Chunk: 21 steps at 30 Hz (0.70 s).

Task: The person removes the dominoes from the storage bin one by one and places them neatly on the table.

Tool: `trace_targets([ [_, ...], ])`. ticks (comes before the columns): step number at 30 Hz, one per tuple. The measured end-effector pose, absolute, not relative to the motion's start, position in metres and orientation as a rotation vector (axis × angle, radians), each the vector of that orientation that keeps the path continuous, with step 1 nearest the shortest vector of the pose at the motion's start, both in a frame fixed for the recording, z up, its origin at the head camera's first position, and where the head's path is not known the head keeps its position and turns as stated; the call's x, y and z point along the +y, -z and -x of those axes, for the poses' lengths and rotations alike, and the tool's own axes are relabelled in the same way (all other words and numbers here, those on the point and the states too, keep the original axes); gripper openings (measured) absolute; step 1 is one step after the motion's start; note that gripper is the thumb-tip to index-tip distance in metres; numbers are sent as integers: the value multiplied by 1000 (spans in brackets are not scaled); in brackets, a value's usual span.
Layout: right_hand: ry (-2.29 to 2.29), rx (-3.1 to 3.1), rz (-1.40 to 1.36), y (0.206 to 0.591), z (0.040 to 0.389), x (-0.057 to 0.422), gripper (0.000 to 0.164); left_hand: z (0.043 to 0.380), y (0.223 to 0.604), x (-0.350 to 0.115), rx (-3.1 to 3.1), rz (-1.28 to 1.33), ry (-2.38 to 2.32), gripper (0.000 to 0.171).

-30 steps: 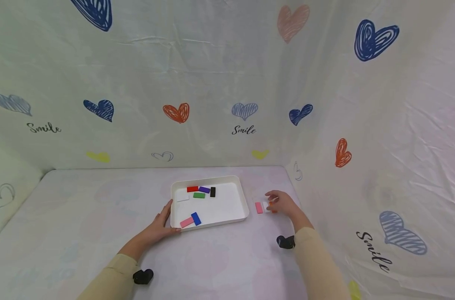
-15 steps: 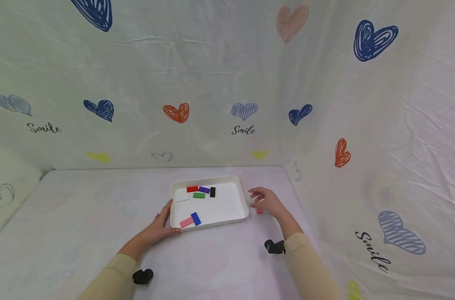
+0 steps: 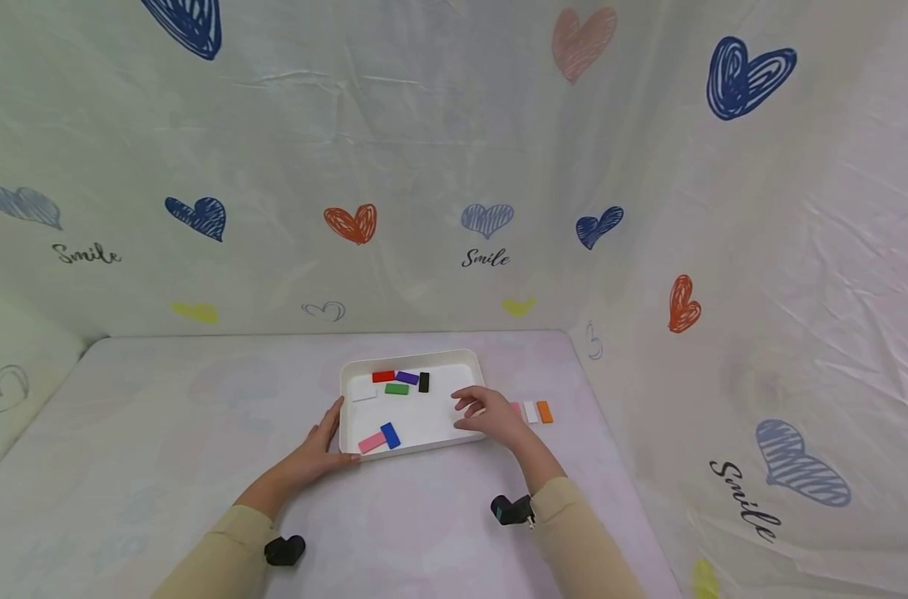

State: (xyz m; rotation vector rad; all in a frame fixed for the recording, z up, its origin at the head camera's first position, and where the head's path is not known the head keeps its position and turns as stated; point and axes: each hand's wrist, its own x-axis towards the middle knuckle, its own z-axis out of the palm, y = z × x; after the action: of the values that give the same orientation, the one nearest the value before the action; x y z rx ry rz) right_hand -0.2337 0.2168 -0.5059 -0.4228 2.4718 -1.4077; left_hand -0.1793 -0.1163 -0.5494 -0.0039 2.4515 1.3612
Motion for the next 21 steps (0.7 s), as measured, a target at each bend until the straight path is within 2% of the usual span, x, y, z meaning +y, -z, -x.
trace_targets([
  [21, 1233, 2360, 496, 510, 226, 144, 38, 181, 553, -117, 2440, 20, -1376, 116],
])
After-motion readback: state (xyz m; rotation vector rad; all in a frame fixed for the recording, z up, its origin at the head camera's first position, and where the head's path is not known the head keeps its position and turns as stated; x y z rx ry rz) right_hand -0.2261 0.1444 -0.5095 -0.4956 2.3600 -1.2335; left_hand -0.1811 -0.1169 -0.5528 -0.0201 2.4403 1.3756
